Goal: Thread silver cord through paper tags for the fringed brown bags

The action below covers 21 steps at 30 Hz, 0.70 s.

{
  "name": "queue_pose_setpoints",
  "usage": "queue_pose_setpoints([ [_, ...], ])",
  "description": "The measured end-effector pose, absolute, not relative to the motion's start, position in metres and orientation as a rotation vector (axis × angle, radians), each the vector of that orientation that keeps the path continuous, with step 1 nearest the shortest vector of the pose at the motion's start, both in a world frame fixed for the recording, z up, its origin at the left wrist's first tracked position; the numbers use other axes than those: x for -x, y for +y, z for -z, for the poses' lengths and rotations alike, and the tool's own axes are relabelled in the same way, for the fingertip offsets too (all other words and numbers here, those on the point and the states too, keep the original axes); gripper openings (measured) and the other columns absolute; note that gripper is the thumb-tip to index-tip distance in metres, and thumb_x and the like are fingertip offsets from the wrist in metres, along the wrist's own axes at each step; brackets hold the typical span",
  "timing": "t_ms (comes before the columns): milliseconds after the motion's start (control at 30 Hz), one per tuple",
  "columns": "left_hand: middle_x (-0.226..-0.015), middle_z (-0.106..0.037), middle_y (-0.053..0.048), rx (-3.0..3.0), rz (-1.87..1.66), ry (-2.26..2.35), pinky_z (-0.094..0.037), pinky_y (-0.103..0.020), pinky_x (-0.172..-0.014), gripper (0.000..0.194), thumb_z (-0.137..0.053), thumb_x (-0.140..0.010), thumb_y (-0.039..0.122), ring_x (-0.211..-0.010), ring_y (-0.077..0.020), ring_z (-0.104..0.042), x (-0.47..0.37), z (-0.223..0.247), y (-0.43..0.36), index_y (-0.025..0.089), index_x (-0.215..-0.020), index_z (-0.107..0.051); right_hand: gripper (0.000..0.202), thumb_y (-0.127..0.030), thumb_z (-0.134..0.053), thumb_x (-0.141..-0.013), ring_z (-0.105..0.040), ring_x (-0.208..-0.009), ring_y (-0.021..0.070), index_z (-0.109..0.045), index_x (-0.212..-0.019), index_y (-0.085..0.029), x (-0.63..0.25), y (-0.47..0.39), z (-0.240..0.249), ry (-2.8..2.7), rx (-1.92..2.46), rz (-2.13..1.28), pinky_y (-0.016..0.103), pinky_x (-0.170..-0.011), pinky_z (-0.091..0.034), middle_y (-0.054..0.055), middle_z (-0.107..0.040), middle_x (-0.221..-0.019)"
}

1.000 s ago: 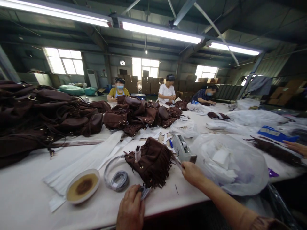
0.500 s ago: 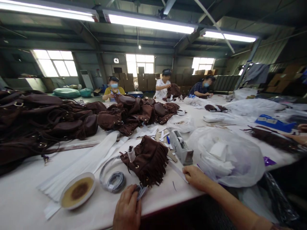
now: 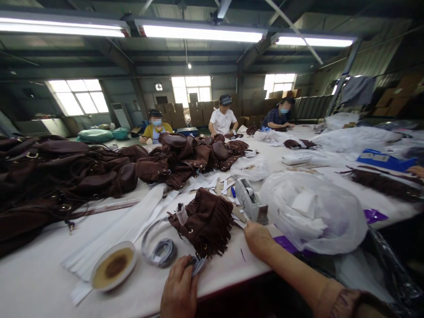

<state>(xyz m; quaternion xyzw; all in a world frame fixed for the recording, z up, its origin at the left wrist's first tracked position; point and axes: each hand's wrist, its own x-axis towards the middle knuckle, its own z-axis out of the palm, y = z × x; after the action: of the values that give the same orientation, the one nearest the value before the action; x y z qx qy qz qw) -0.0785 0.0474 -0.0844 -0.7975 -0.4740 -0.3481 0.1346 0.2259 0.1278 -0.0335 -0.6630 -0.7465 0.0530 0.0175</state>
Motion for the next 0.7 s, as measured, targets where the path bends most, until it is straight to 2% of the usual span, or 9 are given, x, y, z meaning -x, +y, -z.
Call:
queue_pose_setpoints([
  [133,-0.117,-0.065,-0.013,2.302,1.006,-1.38,-0.057,-0.041,-0.094,0.018,-0.051,-0.094,0.017,-0.11,-0.0272,-0.063,0.078,0.085,0.047,0.017,-0.107,-0.064,0.025,-0.011,-0.051,-0.085,-0.067,-0.097,0.0259,-0.075,-0.088,-0.014,-0.244,0.116,0.03,-2.275,1.978,-0.183,0.031,-0.087,-0.047,0.014,-0.073,-0.099],
  [200,-0.115,-0.065,-0.013,2.311,1.035,-1.414,-0.058,-0.041,-0.09,0.02,-0.049,-0.094,0.016,-0.108,-0.0275,-0.063,0.077,0.085,0.047,0.017,-0.106,-0.065,0.023,-0.014,-0.051,-0.083,-0.065,-0.097,0.0228,-0.074,-0.083,-0.018,-0.25,0.103,0.03,-2.195,1.842,-0.322,0.029,-0.087,-0.045,0.009,-0.073,-0.093],
  [300,-0.113,-0.067,-0.013,2.389,1.144,-1.537,-0.058,-0.042,-0.089,0.021,-0.05,-0.091,0.017,-0.105,-0.0279,-0.065,0.075,0.076,0.047,0.017,-0.103,-0.067,0.021,-0.024,-0.048,-0.086,-0.063,-0.073,0.0182,-0.066,-0.076,-0.019,-0.244,0.077,0.03,-1.924,1.639,-0.788,0.027,-0.068,-0.045,0.003,-0.068,-0.072],
  [367,-0.114,-0.067,-0.014,2.494,1.268,-1.714,-0.056,-0.045,-0.094,0.019,-0.053,-0.09,0.021,-0.107,-0.0291,-0.064,0.073,0.061,0.048,0.017,-0.097,-0.07,0.026,-0.035,-0.045,-0.091,-0.055,-0.057,0.0146,-0.06,-0.076,-0.019,-0.23,0.058,0.029,-1.755,1.535,-1.085,0.025,-0.055,-0.039,-0.001,-0.06,-0.063],
  [433,-0.118,-0.065,-0.015,2.598,1.443,-2.052,-0.057,-0.045,-0.092,0.018,-0.058,-0.088,0.028,-0.109,-0.0296,-0.062,0.071,0.04,0.049,0.016,-0.09,-0.072,0.03,-0.043,-0.046,-0.092,-0.048,-0.053,0.0123,-0.058,-0.077,-0.019,-0.212,0.041,0.029,-1.661,1.446,-1.261,0.023,-0.052,-0.035,-0.003,-0.055,-0.06],
  [467,-0.118,-0.065,-0.014,2.614,1.561,-2.29,-0.058,-0.043,-0.086,0.02,-0.06,-0.088,0.032,-0.107,-0.029,-0.062,0.07,0.029,0.049,0.016,-0.089,-0.072,0.031,-0.045,-0.048,-0.09,-0.046,-0.053,0.0118,-0.057,-0.076,-0.019,-0.203,0.035,0.029,-1.632,1.422,-1.319,0.023,-0.052,-0.034,-0.003,-0.053,-0.059],
  [567,-0.099,-0.066,-0.01,2.306,2.074,-3.059,-0.058,-0.031,-0.068,0.029,-0.072,-0.081,0.042,-0.087,-0.0209,-0.062,0.068,0.001,0.052,0.013,-0.088,-0.071,0.032,-0.05,-0.054,-0.083,-0.04,-0.049,0.0109,-0.056,-0.073,-0.02,-0.179,0.022,0.031,-1.516,1.429,-1.498,0.023,-0.048,-0.031,-0.005,-0.047,-0.052],
  [633,-0.086,-0.065,-0.007,1.934,2.429,-3.332,-0.056,-0.027,-0.065,0.028,-0.079,-0.077,0.037,-0.077,-0.0151,-0.06,0.067,-0.008,0.053,0.011,-0.084,-0.069,0.032,-0.052,-0.054,-0.079,-0.036,-0.044,0.0102,-0.054,-0.072,-0.021,-0.167,0.019,0.034,-1.436,1.48,-1.569,0.022,-0.044,-0.027,-0.006,-0.043,-0.048],
  [700,-0.085,-0.065,-0.007,1.634,2.666,-3.437,-0.056,-0.024,-0.064,0.02,-0.079,-0.079,0.027,-0.073,-0.0125,-0.06,0.066,-0.01,0.054,0.009,-0.081,-0.068,0.028,-0.049,-0.053,-0.078,-0.034,-0.041,0.0098,-0.052,-0.07,-0.022,-0.158,0.02,0.035,-1.392,1.536,-1.583,0.022,-0.042,-0.025,-0.007,-0.042,-0.045],
])
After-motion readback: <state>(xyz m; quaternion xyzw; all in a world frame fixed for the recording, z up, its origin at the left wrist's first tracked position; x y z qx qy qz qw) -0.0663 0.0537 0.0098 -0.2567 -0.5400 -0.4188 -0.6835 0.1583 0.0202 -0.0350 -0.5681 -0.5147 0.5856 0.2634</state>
